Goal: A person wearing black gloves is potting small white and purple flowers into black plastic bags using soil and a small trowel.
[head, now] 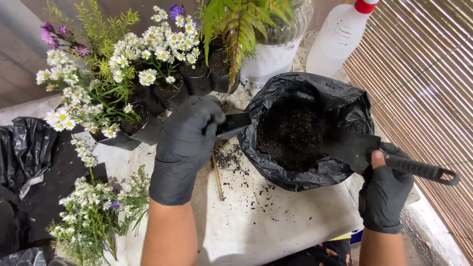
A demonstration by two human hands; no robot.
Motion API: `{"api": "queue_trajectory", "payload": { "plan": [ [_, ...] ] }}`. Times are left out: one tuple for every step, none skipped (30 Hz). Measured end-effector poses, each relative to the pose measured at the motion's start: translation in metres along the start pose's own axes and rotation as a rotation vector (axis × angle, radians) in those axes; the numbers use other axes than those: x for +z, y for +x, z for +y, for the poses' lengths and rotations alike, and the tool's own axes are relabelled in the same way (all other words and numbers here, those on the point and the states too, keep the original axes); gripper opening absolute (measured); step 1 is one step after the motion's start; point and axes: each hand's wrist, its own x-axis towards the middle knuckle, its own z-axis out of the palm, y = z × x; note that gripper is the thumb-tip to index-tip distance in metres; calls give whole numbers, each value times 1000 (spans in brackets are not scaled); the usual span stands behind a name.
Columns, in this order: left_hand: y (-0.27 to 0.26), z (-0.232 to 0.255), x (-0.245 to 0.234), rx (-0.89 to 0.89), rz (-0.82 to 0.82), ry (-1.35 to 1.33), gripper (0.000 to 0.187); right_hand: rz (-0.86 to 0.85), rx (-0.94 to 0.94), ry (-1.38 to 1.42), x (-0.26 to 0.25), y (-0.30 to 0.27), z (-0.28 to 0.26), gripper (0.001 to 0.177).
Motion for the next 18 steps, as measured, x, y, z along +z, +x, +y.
{"api": "queue_trajectory", "payload": {
  "plan": [
    [0,-4,4,-19,8,-45,30,8,31,37,0,1,-2,22],
    [0,-7,9,-38,16,-91,32,16,61,73,1,3,-4,22],
    [3,-3,9,-37,15,-94,32,18,60,71,5,4,-4,22],
    [5,2,10,-180,27,-43,33,0,66,64,9,6,-3,22],
    [6,7,10,-326,34,7,34,-16,76,54,13,6,-2,23],
    [10,12,9,-328,30,3,34,-13,77,50,15,7,-2,23],
    [15,18,9,-285,-9,-42,25,-34,148,92,18,9,-1,22],
    [19,23,7,-243,-47,-87,17,-53,219,134,22,10,-1,22],
    [20,21,10,-242,-44,-85,17,-55,218,136,20,12,0,22],
    [20,19,11,-246,-58,-94,20,-49,239,176,19,13,0,22],
    [19,17,13,-253,-75,-103,23,-42,263,214,17,13,1,22],
    [14,6,20,-253,-75,-102,23,-43,264,215,14,15,3,22],
    [10,-5,27,-190,-71,-43,31,-40,309,249,10,17,6,20],
    [5,-16,35,-126,-67,16,45,-36,354,283,6,19,8,18],
    [8,-16,37,-127,-69,14,45,-35,355,281,4,21,8,18],
    [10,-17,39,-103,-64,0,40,-14,389,299,1,23,9,18],
    [13,-18,41,-77,-60,-15,37,9,422,319,-2,25,10,19],
    [10,-16,40,-75,-63,-17,37,12,421,318,-5,27,11,19]
  ]
}}
